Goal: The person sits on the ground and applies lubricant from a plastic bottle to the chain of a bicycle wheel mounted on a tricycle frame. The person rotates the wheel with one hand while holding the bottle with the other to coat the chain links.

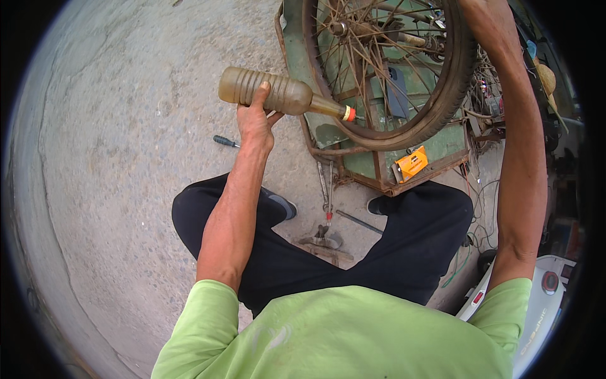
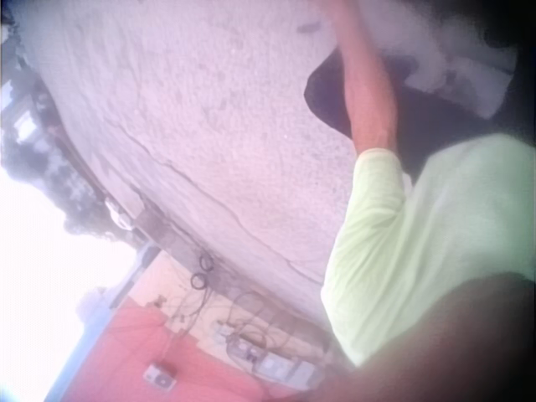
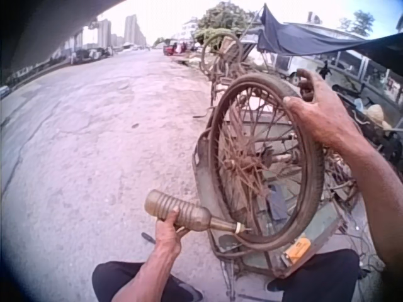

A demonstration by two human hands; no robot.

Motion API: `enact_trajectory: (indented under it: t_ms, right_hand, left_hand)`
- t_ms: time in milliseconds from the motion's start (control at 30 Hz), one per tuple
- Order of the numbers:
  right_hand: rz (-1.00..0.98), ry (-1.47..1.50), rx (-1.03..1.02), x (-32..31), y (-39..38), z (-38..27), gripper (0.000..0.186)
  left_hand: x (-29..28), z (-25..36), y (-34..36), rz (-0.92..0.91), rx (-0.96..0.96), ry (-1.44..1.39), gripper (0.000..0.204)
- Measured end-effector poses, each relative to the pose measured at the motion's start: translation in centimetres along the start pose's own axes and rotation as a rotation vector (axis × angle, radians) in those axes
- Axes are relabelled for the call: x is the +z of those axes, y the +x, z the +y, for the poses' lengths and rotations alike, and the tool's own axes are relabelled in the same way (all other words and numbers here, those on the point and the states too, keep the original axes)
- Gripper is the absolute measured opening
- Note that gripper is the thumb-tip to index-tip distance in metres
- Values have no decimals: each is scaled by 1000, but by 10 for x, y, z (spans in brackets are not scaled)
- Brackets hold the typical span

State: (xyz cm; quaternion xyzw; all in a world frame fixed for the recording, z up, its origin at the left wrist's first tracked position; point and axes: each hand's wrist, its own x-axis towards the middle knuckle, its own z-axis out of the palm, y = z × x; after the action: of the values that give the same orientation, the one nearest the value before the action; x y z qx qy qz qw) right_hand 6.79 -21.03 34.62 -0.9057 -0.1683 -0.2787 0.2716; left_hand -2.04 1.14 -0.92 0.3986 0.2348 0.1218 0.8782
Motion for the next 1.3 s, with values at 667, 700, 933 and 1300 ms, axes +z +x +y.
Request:
enact_trajectory:
  t_ms: [667, 700, 933, 1300]
  right_hand:
    - [-247, -182, 132, 24, 38, -28, 63]
    - [-240, -185, 118, 25, 39, -25, 62]
    - [-244, -142, -166, 19, 40, 8, 57]
    - [-220, -165, -108, 24, 45, 13, 59]
  left_hand:
    - [8, -22, 11, 56, 41, 66, 69]
    - [8, -23, 11, 53, 41, 70, 69]
    - [8, -26, 12, 53, 60, 96, 73]
    - [10, -25, 11, 55, 36, 70, 69]
